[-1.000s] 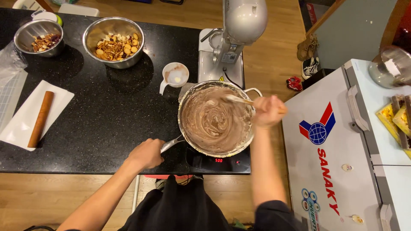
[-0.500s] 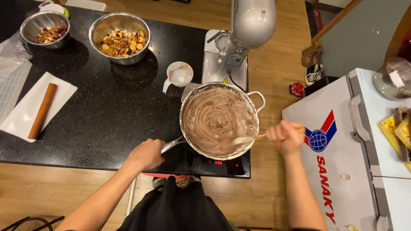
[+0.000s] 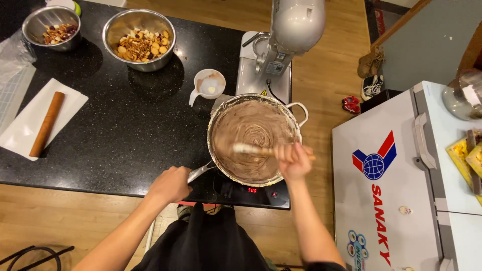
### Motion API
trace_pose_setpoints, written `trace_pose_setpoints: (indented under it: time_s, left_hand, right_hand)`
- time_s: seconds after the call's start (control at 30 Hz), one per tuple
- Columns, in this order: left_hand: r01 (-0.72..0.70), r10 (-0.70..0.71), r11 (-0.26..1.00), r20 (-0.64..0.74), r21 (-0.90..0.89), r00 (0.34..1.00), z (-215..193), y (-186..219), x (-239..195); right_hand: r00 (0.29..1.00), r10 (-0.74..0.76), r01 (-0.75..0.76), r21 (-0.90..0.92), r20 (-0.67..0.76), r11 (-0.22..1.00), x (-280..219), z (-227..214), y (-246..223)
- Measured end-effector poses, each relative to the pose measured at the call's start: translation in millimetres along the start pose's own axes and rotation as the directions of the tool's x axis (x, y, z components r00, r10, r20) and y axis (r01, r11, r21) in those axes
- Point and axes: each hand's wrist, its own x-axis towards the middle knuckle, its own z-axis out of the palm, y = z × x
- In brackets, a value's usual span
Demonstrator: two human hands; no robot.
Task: The person stirs a chocolate mixture in a pot on an induction cooktop using a wooden spatula. They add a white ingredient from a small cup and continue stirring until the mixture is smooth. Finally, they pour a bowl of nuts and other ingredients into the pot and mix them in.
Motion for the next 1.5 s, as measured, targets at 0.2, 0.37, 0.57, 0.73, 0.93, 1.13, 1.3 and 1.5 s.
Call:
trace_pose_setpoints:
  time_s: [0.2, 0.37, 0.57, 0.73, 0.93, 1.13, 1.3, 1.5]
  left_hand:
    - [0.001, -0.001, 1.0, 0.006, -0.003, 1.0, -3.0, 5.2, -3.4]
    - [0.011, -0.011, 1.0, 0.021, -0.001, 1.0, -7.4, 9.4, -7.6]
    - [0.049, -0.049, 0.999, 0.017, -0.007, 0.999, -10.5, 15.1, -14.4]
    - [0.085, -0.085, 0.996, 0.022, -0.013, 0.996, -8.8, 15.6, -15.7]
    - [0.076, -0.075, 0.996, 0.041, -0.038, 0.996, -15.0, 22.1, -21.7]
    - [0.101, -0.1, 0.995, 0.049, -0.014, 0.994, -15.0, 27.9, -26.9]
    - [0.119, -0.119, 0.993, 0.049, -0.007, 0.992, 0.5, 17.2, -12.1]
    - [0.122, -0.12, 0.992, 0.061, -0.031, 0.991, -15.1, 30.0, -25.9]
  right_hand:
    - [0.99, 0.095, -0.072, -0.212, 0.102, 0.975, 41.3, -8.5, -132.4]
    - [0.955, -0.183, 0.25, -0.3, 0.234, 0.921, 88.2, -6.3, -123.1]
    - [0.933, -0.166, 0.108, -0.191, -0.319, 0.976, 16.7, -2.5, -2.0]
    - [0.887, 0.071, -0.086, -0.013, -0.457, 0.996, -35.5, 18.4, -17.2]
    - [0.976, -0.111, 0.074, -0.195, -0.187, 0.978, 34.8, 3.4, -104.9]
    - [0.915, -0.388, 0.339, -0.312, -0.109, 0.887, 41.5, -18.4, -59.7]
    - [0.938, -0.22, 0.165, -0.215, -0.267, 0.962, -39.2, 22.9, -8.3]
    - [0.861, 0.049, -0.115, -0.1, -0.506, 0.988, -27.7, 39.9, -44.1]
